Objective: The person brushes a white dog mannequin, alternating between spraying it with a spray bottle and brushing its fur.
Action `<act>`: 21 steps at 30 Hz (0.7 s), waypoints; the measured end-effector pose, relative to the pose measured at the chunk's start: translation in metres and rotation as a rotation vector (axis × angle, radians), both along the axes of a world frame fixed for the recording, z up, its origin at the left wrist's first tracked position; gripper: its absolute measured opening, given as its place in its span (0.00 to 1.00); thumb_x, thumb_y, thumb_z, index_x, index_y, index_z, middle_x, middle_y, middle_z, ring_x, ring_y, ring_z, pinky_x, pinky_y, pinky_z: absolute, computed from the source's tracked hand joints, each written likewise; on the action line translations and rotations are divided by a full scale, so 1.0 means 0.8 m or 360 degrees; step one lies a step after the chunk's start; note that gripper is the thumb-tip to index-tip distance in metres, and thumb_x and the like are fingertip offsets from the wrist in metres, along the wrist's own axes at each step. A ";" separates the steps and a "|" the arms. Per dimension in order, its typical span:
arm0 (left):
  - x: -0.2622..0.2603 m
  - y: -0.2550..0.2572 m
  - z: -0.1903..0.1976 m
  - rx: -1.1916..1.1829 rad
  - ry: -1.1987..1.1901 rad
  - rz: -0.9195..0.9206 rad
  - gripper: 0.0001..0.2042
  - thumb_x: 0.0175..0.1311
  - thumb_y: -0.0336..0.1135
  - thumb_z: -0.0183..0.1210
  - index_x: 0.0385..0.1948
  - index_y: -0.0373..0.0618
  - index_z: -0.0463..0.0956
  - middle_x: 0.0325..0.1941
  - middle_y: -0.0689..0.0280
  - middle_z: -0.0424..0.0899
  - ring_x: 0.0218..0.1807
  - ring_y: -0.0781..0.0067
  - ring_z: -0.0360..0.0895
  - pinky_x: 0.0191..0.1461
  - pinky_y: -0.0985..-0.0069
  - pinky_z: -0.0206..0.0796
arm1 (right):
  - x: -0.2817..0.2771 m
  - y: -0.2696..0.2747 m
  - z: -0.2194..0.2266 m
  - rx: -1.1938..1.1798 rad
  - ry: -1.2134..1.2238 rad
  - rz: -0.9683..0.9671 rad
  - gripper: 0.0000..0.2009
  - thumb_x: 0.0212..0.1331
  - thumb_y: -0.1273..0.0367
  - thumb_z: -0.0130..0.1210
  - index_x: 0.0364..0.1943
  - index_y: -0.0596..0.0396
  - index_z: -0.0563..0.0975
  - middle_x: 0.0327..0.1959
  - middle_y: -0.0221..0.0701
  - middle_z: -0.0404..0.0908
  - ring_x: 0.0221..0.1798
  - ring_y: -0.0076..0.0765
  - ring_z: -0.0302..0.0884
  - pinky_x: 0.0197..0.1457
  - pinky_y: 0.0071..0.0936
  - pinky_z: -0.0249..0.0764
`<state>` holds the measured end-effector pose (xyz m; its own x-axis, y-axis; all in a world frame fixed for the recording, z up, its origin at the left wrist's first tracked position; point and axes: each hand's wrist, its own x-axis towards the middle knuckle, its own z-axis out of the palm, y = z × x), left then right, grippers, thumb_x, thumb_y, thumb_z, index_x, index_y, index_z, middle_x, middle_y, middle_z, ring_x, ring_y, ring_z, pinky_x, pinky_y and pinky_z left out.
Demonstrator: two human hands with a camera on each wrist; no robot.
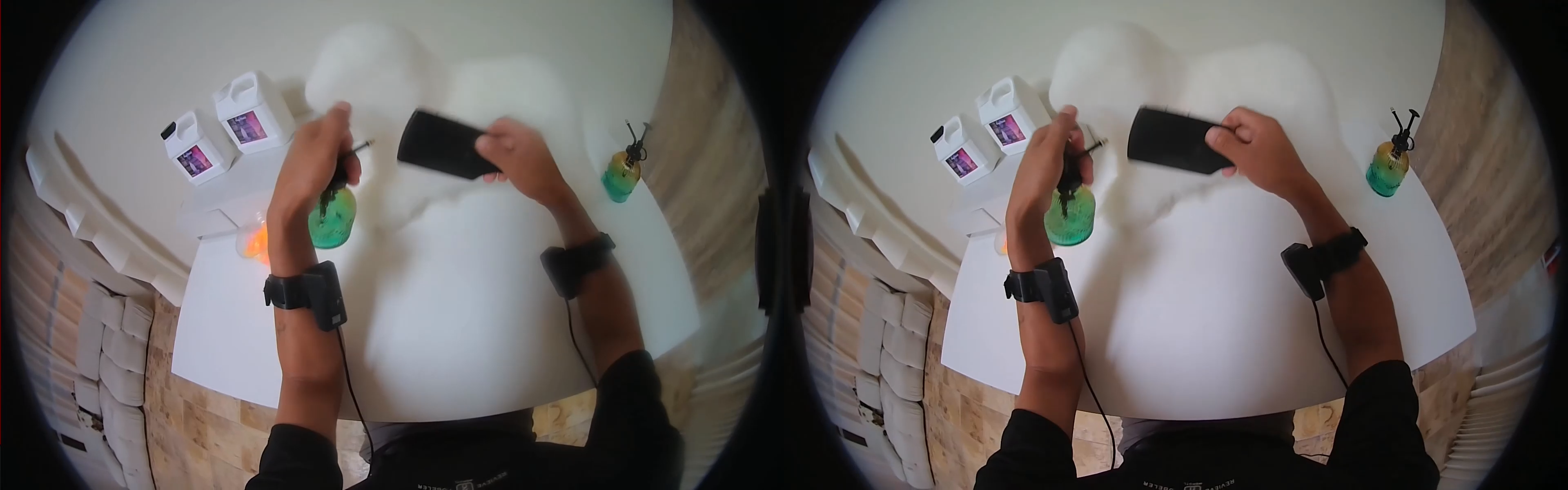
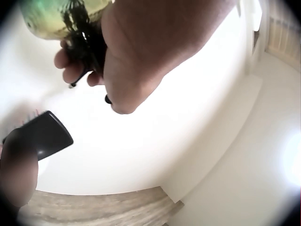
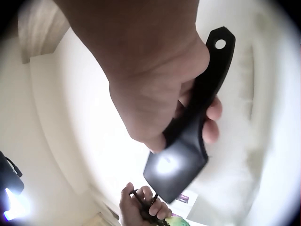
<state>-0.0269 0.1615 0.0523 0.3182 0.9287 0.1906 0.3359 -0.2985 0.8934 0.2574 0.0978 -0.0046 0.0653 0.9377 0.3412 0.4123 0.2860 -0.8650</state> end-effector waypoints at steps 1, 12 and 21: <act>-0.002 0.006 -0.001 0.0144 -0.0185 0.0052 0.24 0.72 0.59 0.47 0.27 0.46 0.70 0.17 0.61 0.76 0.19 0.70 0.70 0.28 0.73 0.63 | -0.003 0.001 0.003 0.0133 0.0093 -0.0188 0.14 0.71 0.62 0.58 0.37 0.62 0.75 0.25 0.28 0.77 0.26 0.17 0.73 0.30 0.22 0.79; 0.003 0.000 0.002 0.0092 -0.0229 0.0021 0.24 0.72 0.59 0.47 0.25 0.47 0.69 0.16 0.61 0.75 0.19 0.70 0.71 0.28 0.73 0.64 | 0.020 -0.005 0.002 -0.0396 -0.0453 0.0309 0.16 0.69 0.61 0.59 0.34 0.63 0.75 0.25 0.31 0.78 0.25 0.22 0.74 0.27 0.24 0.77; 0.012 0.007 -0.005 0.0152 -0.0224 0.0003 0.23 0.73 0.57 0.46 0.25 0.48 0.68 0.16 0.60 0.77 0.18 0.70 0.71 0.28 0.74 0.63 | 0.003 -0.002 0.013 0.0085 0.0171 -0.0187 0.15 0.71 0.61 0.58 0.36 0.63 0.75 0.25 0.27 0.76 0.25 0.19 0.71 0.32 0.24 0.80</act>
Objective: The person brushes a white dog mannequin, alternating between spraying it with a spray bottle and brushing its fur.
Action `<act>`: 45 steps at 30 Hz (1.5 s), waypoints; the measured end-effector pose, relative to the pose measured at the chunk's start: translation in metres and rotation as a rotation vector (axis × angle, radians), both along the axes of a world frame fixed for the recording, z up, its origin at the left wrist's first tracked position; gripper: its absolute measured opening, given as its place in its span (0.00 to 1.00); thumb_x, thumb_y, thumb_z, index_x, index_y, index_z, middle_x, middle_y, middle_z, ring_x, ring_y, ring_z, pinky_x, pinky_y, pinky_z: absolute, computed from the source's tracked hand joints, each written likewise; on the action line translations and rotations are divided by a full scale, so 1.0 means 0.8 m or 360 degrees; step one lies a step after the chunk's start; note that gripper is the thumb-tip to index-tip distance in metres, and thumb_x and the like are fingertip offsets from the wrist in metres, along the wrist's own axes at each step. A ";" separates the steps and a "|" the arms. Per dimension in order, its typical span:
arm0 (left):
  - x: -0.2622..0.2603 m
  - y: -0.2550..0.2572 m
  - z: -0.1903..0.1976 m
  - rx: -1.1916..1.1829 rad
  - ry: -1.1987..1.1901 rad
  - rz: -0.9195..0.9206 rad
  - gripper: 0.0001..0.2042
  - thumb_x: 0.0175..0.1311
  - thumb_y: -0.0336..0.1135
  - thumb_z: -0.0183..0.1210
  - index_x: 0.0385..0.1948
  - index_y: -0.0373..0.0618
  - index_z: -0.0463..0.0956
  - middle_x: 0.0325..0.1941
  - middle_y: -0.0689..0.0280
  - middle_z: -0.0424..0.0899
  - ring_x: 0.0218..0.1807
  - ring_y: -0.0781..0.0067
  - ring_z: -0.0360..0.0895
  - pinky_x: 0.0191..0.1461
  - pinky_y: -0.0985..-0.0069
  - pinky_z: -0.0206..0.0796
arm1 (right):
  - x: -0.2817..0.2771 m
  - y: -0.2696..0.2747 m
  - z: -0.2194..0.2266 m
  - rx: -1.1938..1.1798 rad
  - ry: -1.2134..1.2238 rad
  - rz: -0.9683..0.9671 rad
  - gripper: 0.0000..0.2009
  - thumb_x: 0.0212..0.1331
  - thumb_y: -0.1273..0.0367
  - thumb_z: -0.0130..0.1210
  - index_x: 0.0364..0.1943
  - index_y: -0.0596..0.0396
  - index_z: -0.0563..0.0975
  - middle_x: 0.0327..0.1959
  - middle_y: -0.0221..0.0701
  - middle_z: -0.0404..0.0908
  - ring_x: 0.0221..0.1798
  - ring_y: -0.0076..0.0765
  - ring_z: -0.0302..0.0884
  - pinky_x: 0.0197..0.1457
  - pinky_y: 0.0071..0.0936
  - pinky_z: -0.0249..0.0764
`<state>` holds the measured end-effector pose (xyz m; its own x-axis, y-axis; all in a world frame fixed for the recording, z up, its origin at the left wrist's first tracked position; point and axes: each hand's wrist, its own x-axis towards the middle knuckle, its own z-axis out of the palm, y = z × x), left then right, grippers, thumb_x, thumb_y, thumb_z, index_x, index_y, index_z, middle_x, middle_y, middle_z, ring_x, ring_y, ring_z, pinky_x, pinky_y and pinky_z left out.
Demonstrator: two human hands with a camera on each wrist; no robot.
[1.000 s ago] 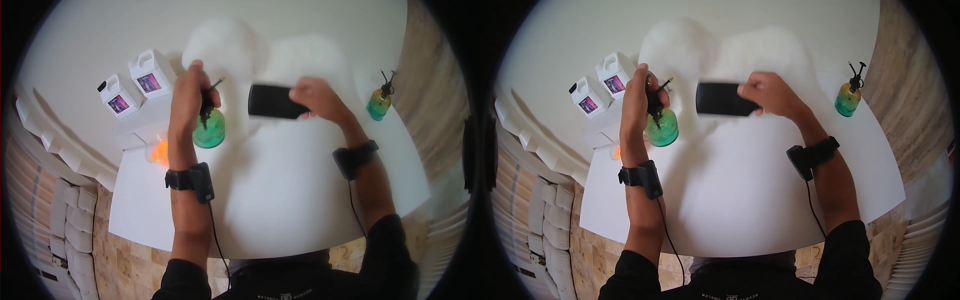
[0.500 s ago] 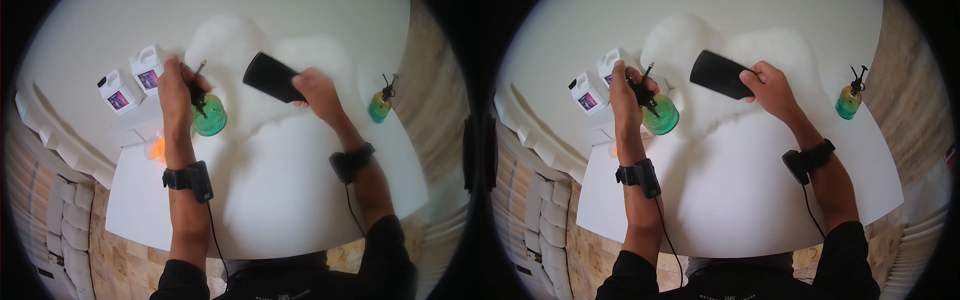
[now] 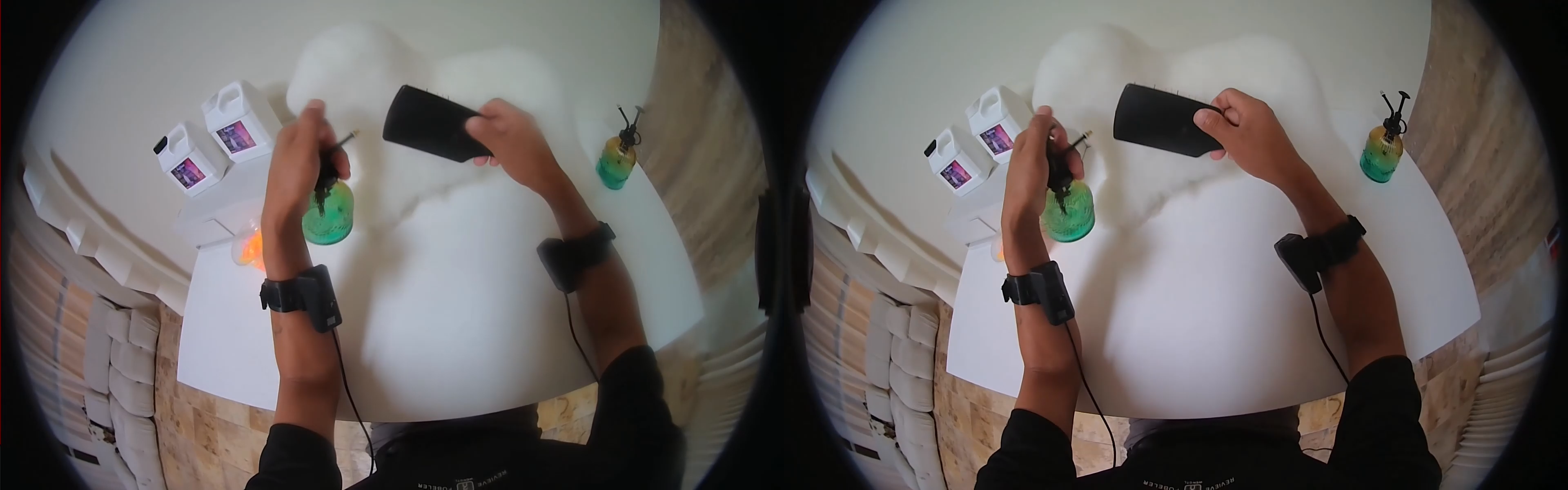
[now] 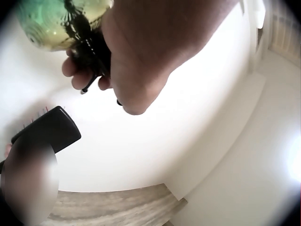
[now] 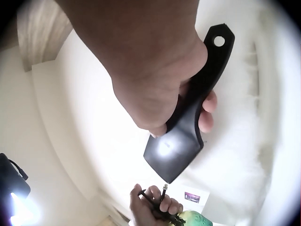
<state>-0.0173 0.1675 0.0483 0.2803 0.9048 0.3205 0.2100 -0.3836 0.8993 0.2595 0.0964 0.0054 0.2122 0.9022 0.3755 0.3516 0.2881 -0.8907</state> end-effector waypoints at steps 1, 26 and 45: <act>0.001 0.001 0.001 0.0075 -0.0157 0.0041 0.22 0.74 0.56 0.45 0.26 0.48 0.67 0.16 0.59 0.77 0.18 0.69 0.72 0.28 0.73 0.64 | -0.003 -0.002 0.002 0.0015 0.0024 -0.0015 0.16 0.72 0.61 0.57 0.37 0.63 0.75 0.24 0.27 0.75 0.24 0.19 0.69 0.33 0.25 0.81; -0.005 -0.015 -0.013 -0.0054 -0.0132 0.0045 0.23 0.74 0.57 0.43 0.28 0.45 0.70 0.17 0.60 0.76 0.19 0.69 0.73 0.28 0.72 0.64 | 0.002 -0.002 -0.009 0.0074 -0.0029 0.0113 0.15 0.70 0.62 0.59 0.37 0.63 0.74 0.27 0.29 0.75 0.29 0.21 0.74 0.32 0.26 0.81; -0.007 -0.012 -0.013 -0.0164 -0.0051 0.0084 0.26 0.73 0.61 0.44 0.25 0.46 0.68 0.17 0.62 0.75 0.19 0.71 0.71 0.27 0.73 0.62 | 0.022 -0.006 0.002 -0.0306 -0.0443 0.0224 0.15 0.67 0.62 0.61 0.34 0.63 0.75 0.22 0.27 0.73 0.24 0.19 0.69 0.28 0.22 0.78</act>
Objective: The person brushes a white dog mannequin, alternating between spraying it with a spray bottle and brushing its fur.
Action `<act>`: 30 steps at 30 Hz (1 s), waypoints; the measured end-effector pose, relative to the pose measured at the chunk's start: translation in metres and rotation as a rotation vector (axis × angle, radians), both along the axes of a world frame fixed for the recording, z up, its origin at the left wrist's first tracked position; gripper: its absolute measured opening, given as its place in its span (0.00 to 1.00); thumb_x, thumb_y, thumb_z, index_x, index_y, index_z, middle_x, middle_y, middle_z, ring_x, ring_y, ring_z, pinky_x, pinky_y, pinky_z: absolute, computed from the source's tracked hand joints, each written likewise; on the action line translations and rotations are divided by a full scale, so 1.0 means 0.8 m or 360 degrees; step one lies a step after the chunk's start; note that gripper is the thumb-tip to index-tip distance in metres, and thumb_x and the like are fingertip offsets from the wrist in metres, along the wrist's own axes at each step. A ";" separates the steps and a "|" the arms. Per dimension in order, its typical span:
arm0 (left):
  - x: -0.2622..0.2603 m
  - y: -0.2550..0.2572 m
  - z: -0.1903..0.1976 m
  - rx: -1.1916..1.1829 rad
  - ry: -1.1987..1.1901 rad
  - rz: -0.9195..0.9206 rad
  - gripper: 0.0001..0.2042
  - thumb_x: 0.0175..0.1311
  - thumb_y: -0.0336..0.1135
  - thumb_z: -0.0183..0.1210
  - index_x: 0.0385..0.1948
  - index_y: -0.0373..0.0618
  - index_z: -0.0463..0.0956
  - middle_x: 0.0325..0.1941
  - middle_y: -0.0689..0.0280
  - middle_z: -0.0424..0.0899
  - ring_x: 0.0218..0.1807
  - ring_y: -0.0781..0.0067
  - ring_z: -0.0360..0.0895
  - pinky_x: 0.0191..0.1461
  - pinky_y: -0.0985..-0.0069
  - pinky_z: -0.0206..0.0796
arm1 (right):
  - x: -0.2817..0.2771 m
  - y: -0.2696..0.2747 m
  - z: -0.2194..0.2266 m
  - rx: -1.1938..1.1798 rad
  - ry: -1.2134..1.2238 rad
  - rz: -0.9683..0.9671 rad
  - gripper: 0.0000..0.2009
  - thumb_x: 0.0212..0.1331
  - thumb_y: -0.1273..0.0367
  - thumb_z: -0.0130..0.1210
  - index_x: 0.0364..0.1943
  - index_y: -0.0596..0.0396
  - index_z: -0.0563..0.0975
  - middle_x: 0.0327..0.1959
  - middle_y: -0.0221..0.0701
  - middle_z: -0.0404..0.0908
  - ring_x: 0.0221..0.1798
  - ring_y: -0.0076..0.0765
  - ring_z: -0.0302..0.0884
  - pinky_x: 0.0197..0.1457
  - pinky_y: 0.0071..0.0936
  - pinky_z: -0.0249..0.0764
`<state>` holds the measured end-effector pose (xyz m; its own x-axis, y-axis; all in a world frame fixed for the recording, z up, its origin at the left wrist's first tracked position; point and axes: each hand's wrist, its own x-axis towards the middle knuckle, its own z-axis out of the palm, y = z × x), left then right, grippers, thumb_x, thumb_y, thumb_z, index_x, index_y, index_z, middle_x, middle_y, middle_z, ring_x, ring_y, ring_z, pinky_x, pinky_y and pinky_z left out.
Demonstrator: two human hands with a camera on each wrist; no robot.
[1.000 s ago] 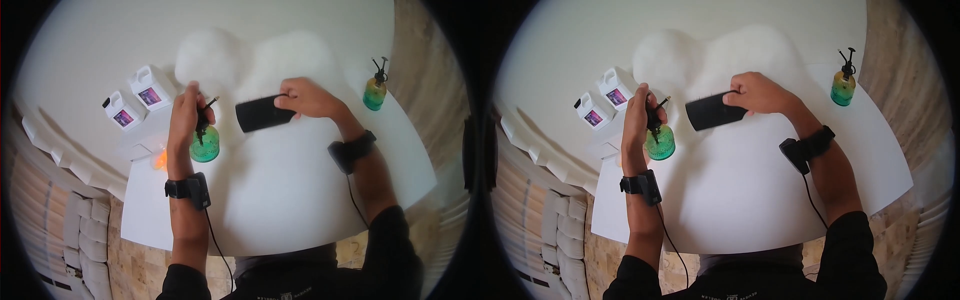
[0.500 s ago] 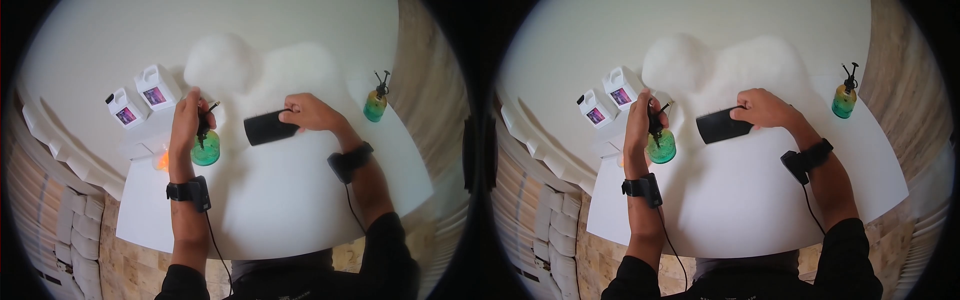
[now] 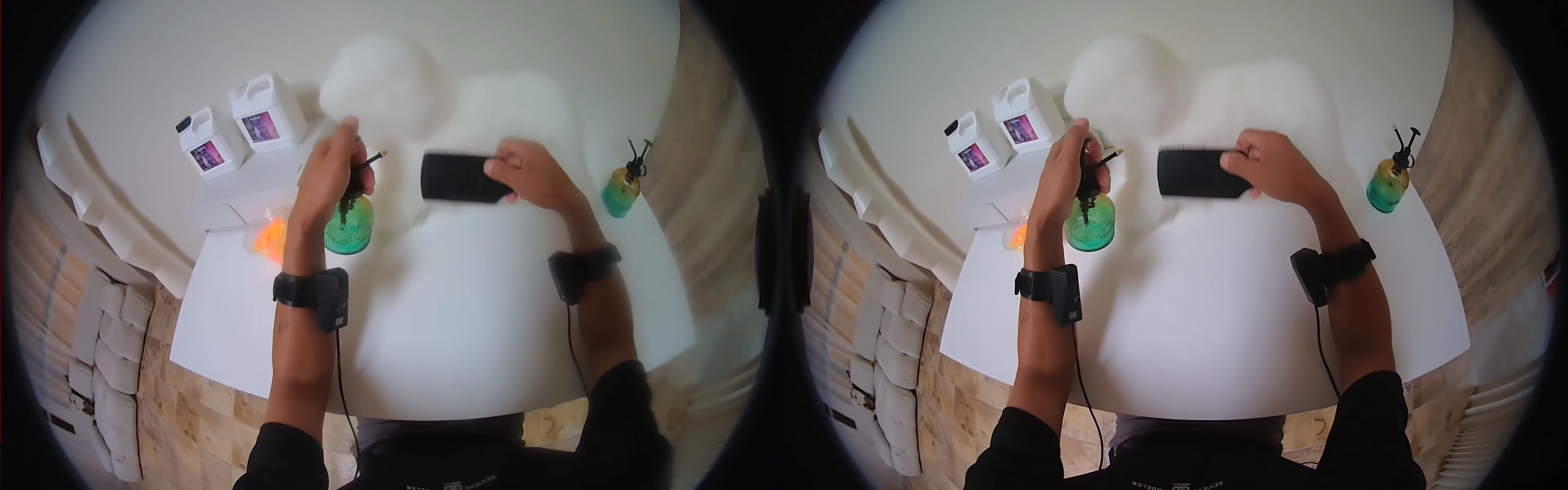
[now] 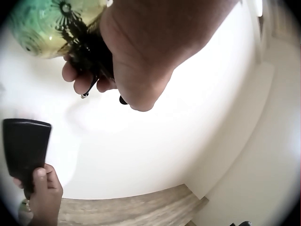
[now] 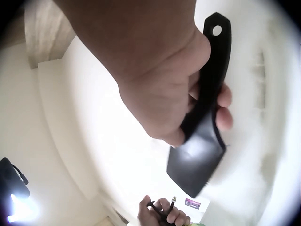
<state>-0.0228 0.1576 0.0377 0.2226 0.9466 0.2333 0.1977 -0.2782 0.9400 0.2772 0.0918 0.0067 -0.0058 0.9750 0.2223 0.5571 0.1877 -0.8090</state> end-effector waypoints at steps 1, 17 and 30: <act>0.001 0.000 0.002 0.0001 -0.0014 0.0012 0.26 0.73 0.61 0.44 0.25 0.46 0.68 0.17 0.62 0.75 0.19 0.71 0.71 0.27 0.73 0.62 | -0.001 -0.003 0.005 0.0001 -0.0014 0.0012 0.15 0.67 0.62 0.61 0.34 0.63 0.75 0.22 0.27 0.73 0.24 0.19 0.69 0.28 0.22 0.78; 0.060 0.000 0.002 0.0397 -0.0141 -0.0099 0.27 0.74 0.55 0.41 0.19 0.42 0.67 0.15 0.61 0.76 0.18 0.71 0.72 0.28 0.72 0.65 | 0.011 -0.003 0.016 0.0508 0.0614 -0.0302 0.16 0.70 0.60 0.58 0.35 0.62 0.76 0.24 0.28 0.79 0.21 0.19 0.74 0.21 0.17 0.69; 0.004 -0.004 -0.051 0.0157 0.0363 -0.0128 0.30 0.72 0.53 0.41 0.14 0.37 0.72 0.12 0.61 0.76 0.18 0.70 0.74 0.31 0.68 0.69 | 0.013 0.006 -0.046 0.0105 -0.0523 -0.0016 0.24 0.56 0.51 0.66 0.29 0.62 0.74 0.20 0.35 0.73 0.26 0.33 0.70 0.32 0.35 0.68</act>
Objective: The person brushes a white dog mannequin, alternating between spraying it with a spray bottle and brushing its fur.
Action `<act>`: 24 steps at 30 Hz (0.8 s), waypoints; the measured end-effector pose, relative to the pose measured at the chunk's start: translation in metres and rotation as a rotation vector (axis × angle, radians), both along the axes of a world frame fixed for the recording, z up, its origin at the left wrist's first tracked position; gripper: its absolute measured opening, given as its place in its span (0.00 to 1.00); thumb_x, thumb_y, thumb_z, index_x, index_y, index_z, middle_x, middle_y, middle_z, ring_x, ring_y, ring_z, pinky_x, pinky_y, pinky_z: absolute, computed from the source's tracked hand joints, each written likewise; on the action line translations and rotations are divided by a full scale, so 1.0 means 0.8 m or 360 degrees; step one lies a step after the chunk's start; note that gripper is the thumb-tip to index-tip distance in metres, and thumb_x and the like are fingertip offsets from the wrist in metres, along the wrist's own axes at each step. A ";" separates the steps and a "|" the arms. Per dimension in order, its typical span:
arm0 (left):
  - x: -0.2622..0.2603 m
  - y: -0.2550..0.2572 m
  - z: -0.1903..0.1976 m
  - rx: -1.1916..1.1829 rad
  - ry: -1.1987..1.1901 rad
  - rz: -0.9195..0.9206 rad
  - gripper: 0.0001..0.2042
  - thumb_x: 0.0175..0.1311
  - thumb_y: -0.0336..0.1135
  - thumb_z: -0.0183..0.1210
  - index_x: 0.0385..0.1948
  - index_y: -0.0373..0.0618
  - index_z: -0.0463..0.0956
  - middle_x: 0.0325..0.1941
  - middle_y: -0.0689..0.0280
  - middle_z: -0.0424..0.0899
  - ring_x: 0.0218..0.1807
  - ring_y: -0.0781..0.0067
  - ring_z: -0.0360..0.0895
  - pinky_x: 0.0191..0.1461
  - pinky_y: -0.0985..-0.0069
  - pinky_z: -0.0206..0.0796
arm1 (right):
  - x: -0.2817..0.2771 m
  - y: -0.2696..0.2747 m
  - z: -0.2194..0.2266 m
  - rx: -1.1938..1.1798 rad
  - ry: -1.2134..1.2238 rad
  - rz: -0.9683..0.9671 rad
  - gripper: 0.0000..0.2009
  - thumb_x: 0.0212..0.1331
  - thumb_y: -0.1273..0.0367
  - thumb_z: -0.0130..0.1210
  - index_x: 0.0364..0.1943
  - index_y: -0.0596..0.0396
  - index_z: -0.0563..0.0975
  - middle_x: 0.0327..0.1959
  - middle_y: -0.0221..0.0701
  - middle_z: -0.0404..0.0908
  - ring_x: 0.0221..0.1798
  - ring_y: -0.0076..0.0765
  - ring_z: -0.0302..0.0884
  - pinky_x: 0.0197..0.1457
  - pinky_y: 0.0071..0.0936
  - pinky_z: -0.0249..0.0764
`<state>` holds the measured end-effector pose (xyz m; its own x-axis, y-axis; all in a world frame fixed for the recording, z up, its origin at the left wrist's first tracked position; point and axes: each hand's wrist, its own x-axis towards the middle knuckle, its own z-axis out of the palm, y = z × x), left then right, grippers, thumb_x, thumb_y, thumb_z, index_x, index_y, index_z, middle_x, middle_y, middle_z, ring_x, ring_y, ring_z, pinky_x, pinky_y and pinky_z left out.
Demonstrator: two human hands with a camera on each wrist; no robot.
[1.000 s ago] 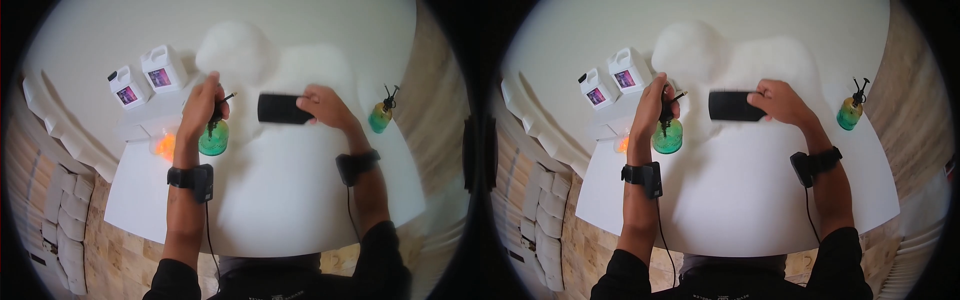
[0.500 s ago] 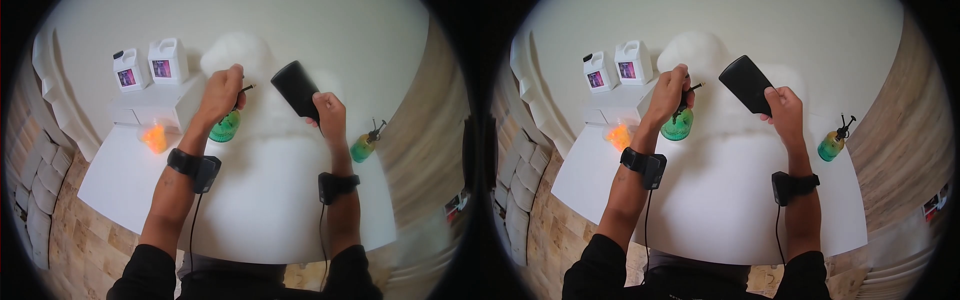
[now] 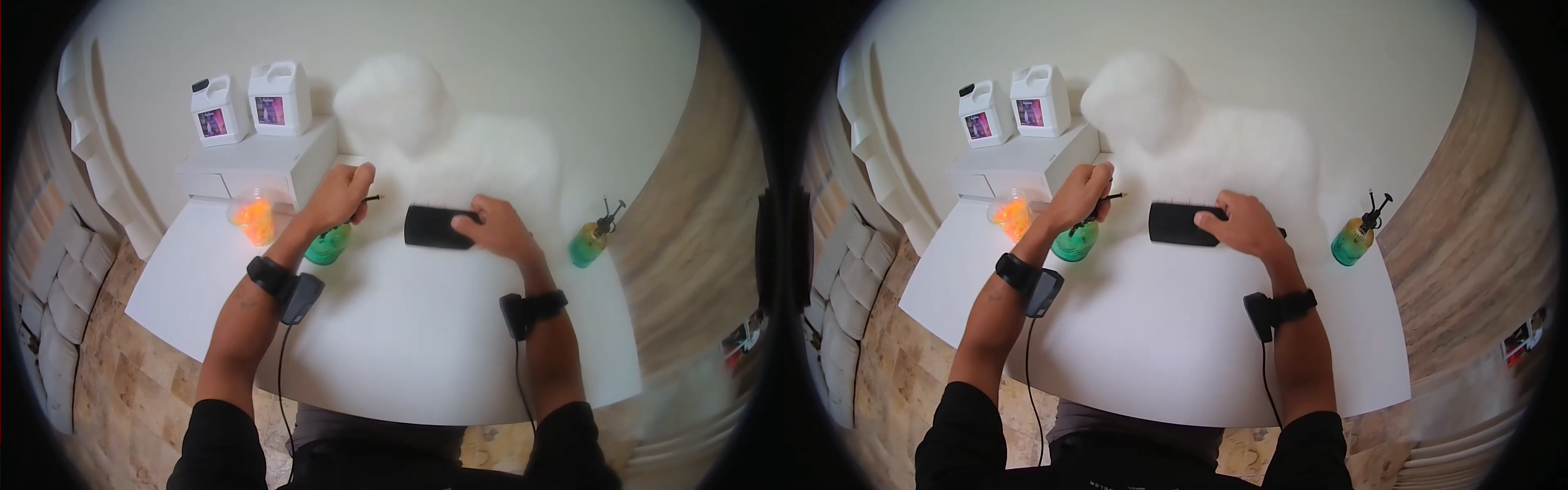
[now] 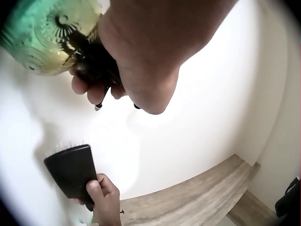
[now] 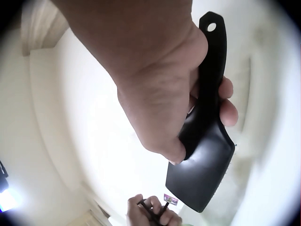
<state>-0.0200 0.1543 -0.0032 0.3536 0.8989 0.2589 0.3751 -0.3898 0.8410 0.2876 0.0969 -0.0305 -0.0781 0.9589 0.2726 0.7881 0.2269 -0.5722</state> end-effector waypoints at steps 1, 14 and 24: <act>-0.009 0.004 -0.002 0.0001 -0.0015 -0.0001 0.30 0.72 0.53 0.41 0.14 0.37 0.72 0.12 0.61 0.76 0.18 0.70 0.74 0.31 0.68 0.69 | -0.001 -0.004 -0.003 -0.0019 -0.0162 -0.0008 0.24 0.56 0.52 0.67 0.30 0.62 0.75 0.20 0.34 0.73 0.25 0.32 0.70 0.30 0.34 0.68; 0.014 0.028 0.045 0.0299 -0.0454 -0.0041 0.35 0.73 0.58 0.39 0.12 0.38 0.73 0.13 0.62 0.76 0.18 0.70 0.74 0.29 0.68 0.68 | -0.003 -0.009 0.072 0.0268 0.1008 -0.0031 0.20 0.69 0.54 0.61 0.31 0.58 0.74 0.23 0.28 0.78 0.20 0.21 0.75 0.22 0.19 0.73; 0.033 0.020 0.023 0.0165 -0.0618 -0.0097 0.29 0.75 0.55 0.40 0.19 0.39 0.70 0.16 0.60 0.78 0.19 0.70 0.76 0.29 0.69 0.69 | -0.031 0.021 0.043 0.0387 0.1014 -0.0105 0.19 0.68 0.59 0.63 0.31 0.61 0.74 0.20 0.22 0.69 0.20 0.13 0.65 0.22 0.18 0.76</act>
